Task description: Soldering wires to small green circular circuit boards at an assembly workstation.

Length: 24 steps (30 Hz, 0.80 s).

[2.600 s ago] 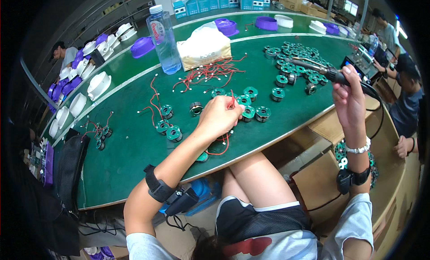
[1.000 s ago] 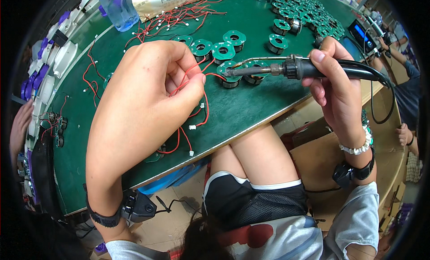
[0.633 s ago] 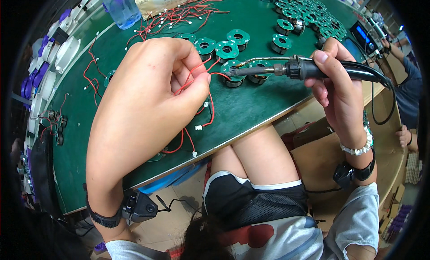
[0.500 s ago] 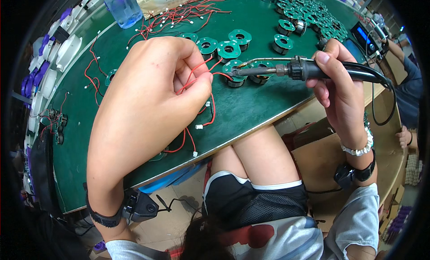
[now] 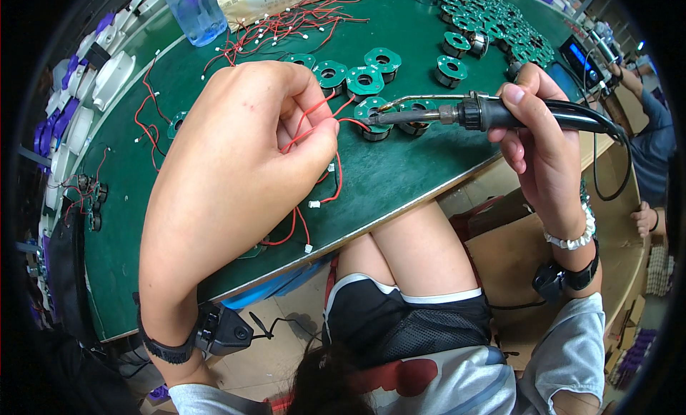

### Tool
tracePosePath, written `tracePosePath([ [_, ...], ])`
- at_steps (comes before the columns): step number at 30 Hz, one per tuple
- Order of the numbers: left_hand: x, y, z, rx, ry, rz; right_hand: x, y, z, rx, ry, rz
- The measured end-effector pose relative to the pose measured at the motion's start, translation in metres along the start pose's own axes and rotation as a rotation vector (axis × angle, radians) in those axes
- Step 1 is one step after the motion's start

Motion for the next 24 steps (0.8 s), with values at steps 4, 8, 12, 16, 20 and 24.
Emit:
tracePosePath([
  [4, 0.0, 0.0, 0.0, 0.01, 0.003, 0.001, 0.0, -0.001, 0.0, -0.004, 0.002, 0.002],
  [8, 0.003, -0.001, 0.0, -0.006, -0.015, -0.019, 0.0, 0.0, 0.0, 0.01, 0.017, 0.031],
  [12, 0.006, -0.001, 0.001, -0.034, -0.046, -0.038, -0.001, -0.004, 0.002, 0.05, -0.009, 0.043],
  [16, 0.007, -0.002, 0.001, -0.022, -0.012, -0.052, 0.0, -0.006, 0.003, 0.031, 0.004, 0.03],
  [20, 0.008, -0.002, 0.001, -0.021, -0.007, -0.056, 0.001, -0.005, 0.003, 0.057, 0.015, 0.027],
  [24, 0.008, -0.003, 0.0, -0.003, -0.001, -0.068, 0.001, -0.016, 0.007, 0.102, -0.024, 0.042],
])
Point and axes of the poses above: each hand's wrist, its own z-axis towards the middle knuckle, its own y-axis out of the palm, x = y × z, the point moved 3 cm from there along z, towards the middle knuckle
